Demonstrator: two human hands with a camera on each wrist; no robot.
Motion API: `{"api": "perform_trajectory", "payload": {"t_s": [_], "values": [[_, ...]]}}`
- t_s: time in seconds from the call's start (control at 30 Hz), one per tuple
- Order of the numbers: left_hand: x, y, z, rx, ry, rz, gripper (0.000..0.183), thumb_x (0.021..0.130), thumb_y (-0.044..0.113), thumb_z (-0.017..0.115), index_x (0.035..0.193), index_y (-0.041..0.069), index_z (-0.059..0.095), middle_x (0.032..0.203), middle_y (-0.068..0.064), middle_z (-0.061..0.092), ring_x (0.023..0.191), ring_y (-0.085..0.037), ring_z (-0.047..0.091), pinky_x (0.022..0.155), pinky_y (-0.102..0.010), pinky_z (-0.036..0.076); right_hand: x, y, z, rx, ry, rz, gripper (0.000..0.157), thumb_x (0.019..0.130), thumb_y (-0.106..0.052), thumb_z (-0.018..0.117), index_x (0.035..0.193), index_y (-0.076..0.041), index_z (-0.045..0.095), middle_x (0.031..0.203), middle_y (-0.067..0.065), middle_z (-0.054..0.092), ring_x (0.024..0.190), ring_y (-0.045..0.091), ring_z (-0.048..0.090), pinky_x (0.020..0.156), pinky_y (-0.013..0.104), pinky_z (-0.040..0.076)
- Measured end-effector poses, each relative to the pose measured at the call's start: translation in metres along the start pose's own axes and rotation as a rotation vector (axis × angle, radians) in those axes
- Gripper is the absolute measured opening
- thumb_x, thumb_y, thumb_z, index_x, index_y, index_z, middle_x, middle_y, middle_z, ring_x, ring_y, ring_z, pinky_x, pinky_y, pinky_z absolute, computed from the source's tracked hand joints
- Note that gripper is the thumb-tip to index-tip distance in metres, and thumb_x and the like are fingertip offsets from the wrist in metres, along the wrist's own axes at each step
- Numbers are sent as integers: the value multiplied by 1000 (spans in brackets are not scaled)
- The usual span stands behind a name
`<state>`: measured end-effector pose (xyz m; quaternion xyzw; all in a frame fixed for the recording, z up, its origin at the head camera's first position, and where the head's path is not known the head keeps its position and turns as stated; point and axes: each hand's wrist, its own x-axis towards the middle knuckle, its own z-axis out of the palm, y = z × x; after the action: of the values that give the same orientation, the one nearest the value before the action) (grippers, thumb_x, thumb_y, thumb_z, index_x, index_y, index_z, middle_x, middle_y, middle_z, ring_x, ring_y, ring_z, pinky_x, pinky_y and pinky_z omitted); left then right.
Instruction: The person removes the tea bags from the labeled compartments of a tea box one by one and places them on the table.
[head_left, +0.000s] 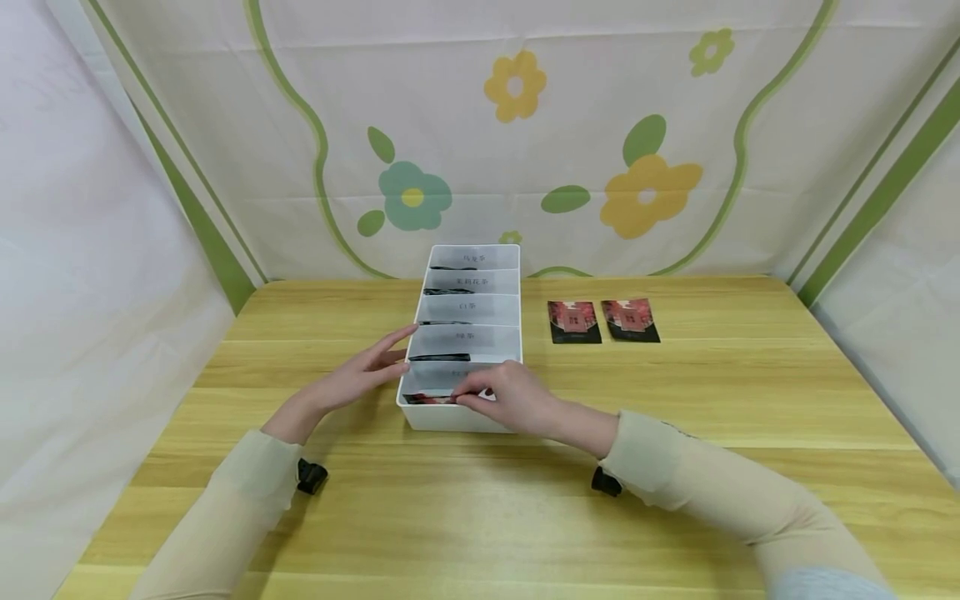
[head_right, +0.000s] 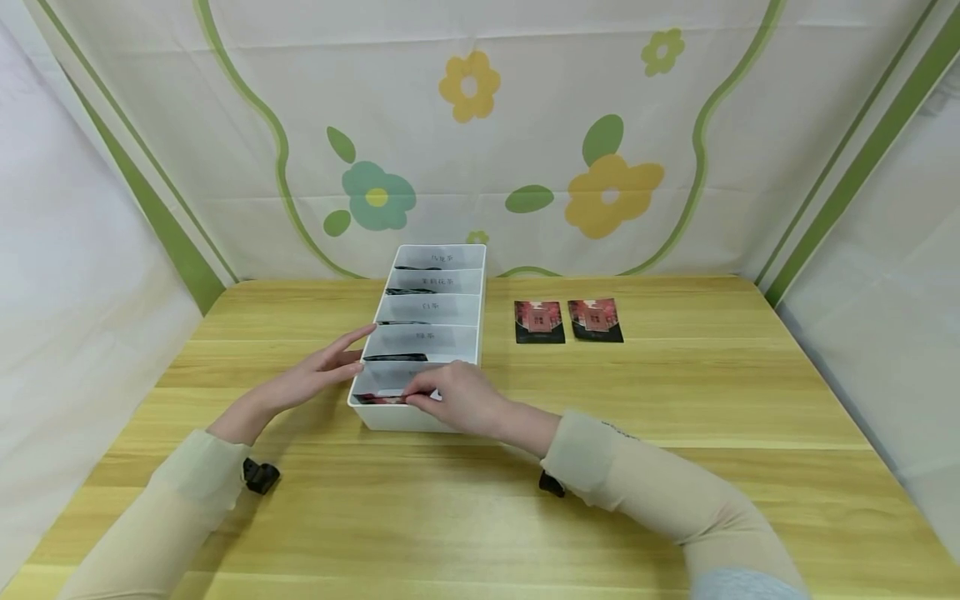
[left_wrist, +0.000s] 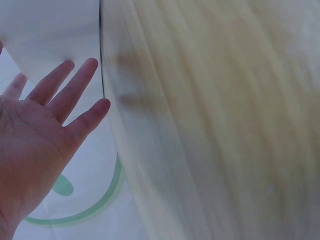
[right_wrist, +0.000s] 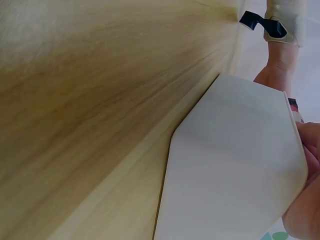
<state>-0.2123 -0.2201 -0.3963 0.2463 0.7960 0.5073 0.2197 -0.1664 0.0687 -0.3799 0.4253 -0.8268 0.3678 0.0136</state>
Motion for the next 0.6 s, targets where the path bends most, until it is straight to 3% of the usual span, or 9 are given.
{"api": "perform_trajectory", "payload": {"t_s": [0.2,0.6], "values": [[0,1,0,0,0,-4,62,103,30,50,156,32,17,160,-8,13,141,-36,26,109,-59,21,0,-1,0,53,33,37,6,89,-10,72,92,-12,76,85,-8,71,76,1,60,68,19,50],[0,1,1,6,7,4,63,104,28,50,157,29,16,161,-6,13,140,-36,27,109,-59,21,1,-7,-3,191,62,64,10,92,-9,68,96,-8,77,86,-4,72,75,2,64,67,23,53]]}}
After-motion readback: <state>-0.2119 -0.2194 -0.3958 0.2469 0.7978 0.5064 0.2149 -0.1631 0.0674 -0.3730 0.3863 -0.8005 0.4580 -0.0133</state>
